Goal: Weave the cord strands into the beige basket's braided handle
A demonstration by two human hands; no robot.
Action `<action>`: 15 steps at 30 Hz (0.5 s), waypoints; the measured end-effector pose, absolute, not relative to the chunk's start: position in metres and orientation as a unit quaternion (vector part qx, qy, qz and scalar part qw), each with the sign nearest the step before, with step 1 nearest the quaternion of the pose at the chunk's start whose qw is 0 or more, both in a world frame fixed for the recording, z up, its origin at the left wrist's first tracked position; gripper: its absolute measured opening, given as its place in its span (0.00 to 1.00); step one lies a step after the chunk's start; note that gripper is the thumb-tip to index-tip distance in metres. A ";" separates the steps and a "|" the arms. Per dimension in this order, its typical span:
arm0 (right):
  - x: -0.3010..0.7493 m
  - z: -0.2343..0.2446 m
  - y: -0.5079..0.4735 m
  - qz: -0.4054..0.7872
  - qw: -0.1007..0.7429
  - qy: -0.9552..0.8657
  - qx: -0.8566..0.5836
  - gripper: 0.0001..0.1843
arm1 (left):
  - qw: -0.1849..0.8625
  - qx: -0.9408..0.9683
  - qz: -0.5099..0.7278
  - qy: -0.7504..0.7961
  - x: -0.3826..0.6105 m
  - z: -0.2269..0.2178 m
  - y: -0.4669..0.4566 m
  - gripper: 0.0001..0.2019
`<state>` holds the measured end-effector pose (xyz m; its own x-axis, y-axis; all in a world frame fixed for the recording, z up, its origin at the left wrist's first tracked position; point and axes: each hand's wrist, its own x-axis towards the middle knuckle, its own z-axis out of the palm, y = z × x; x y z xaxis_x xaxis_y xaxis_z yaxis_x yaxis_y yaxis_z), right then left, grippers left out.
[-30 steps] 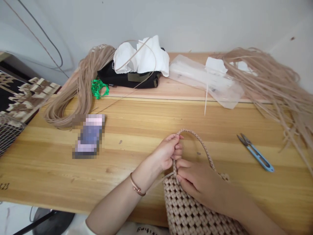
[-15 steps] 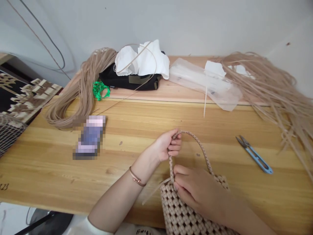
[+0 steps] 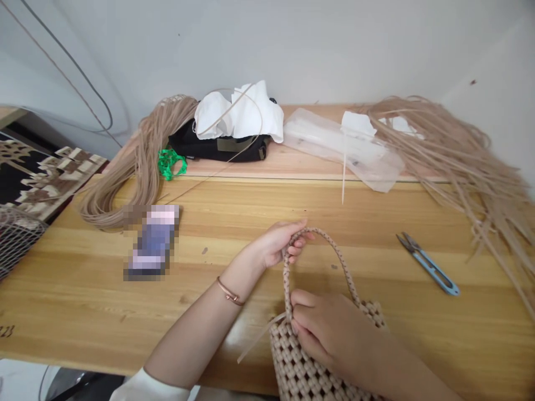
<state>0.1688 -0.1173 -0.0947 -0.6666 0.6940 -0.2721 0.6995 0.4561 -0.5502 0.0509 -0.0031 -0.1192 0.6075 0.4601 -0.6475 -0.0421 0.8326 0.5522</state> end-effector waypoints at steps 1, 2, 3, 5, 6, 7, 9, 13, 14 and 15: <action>0.169 -0.094 -0.118 -0.322 0.002 0.854 0.410 0.12 | 0.859 0.260 0.147 0.417 0.050 -0.118 -0.002 0.16; 0.169 -0.095 -0.118 -0.321 0.000 0.854 0.410 0.12 | 0.857 0.268 0.148 0.414 0.050 -0.116 -0.002 0.14; 0.169 -0.095 -0.119 -0.320 -0.004 0.854 0.410 0.12 | 0.856 0.276 0.147 0.411 0.050 -0.114 -0.001 0.14; 0.170 -0.097 -0.119 -0.320 -0.010 0.853 0.412 0.12 | 0.854 0.289 0.145 0.406 0.051 -0.111 -0.001 0.13; 0.171 -0.098 -0.120 -0.320 -0.014 0.853 0.412 0.12 | 0.853 0.296 0.145 0.405 0.051 -0.109 -0.002 0.12; 0.172 -0.099 -0.120 -0.318 -0.017 0.853 0.413 0.12 | 0.851 0.302 0.145 0.405 0.051 -0.108 -0.003 0.12; 0.173 -0.100 -0.120 -0.318 -0.020 0.852 0.416 0.12 | 0.845 0.315 0.144 0.407 0.050 -0.107 -0.005 0.13; 0.174 -0.100 -0.120 -0.330 -0.014 0.847 0.417 0.12 | 0.833 0.338 0.131 0.418 0.047 -0.105 -0.004 0.13; 0.174 -0.100 -0.120 -0.334 -0.013 0.846 0.415 0.12 | 0.830 0.342 0.124 0.422 0.047 -0.104 -0.002 0.13; 0.173 -0.100 -0.120 -0.336 -0.012 0.846 0.413 0.12 | 0.828 0.347 0.115 0.426 0.047 -0.103 0.000 0.13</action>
<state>0.1733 -0.1201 -0.0998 -0.6584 0.7075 -0.2568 0.6912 0.4331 -0.5785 0.0467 0.0003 -0.1034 0.6111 0.4862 -0.6247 0.1039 0.7330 0.6722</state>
